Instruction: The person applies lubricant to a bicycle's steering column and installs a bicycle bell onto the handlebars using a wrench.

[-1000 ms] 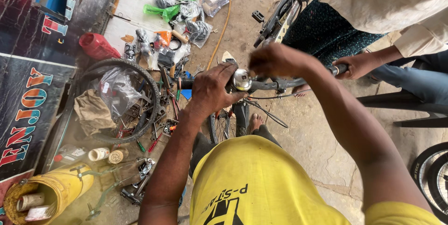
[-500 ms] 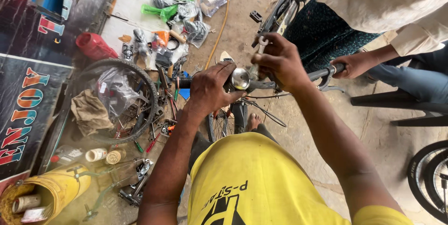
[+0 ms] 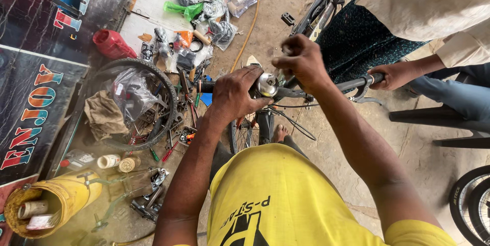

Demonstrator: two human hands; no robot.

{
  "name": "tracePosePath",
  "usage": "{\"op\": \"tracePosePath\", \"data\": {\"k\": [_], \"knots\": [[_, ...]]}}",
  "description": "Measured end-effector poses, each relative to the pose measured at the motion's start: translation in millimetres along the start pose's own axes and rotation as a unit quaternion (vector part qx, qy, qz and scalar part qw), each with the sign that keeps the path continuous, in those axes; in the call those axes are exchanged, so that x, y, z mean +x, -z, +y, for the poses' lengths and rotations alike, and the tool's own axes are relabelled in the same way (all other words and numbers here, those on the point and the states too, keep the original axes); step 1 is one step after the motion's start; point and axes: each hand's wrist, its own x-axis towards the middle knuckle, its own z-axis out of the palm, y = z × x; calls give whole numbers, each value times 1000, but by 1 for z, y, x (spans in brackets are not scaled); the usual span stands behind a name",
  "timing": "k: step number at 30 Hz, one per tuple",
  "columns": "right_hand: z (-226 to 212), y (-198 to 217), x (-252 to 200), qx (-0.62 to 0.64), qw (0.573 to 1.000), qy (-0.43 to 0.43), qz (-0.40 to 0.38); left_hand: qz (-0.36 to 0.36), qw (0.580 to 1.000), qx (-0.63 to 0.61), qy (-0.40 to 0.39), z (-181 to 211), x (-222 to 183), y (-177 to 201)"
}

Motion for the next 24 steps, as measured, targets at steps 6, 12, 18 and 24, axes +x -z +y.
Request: {"op": "tracePosePath", "data": {"k": [6, 12, 18, 24], "knots": [[26, 22, -49, -272, 962, 13, 19, 5, 1000, -10, -11, -2, -2, -3], [21, 50, -49, -204, 950, -29, -236, 39, 997, 2, -65, 3, -3, -1], [35, 11, -95, -58, 976, -193, -87, 17, 998, 10, -59, -1, -5, -3], [39, -39, -116, 307, 936, -167, 43, 50, 996, 18, -69, -1, -5, -3]]}}
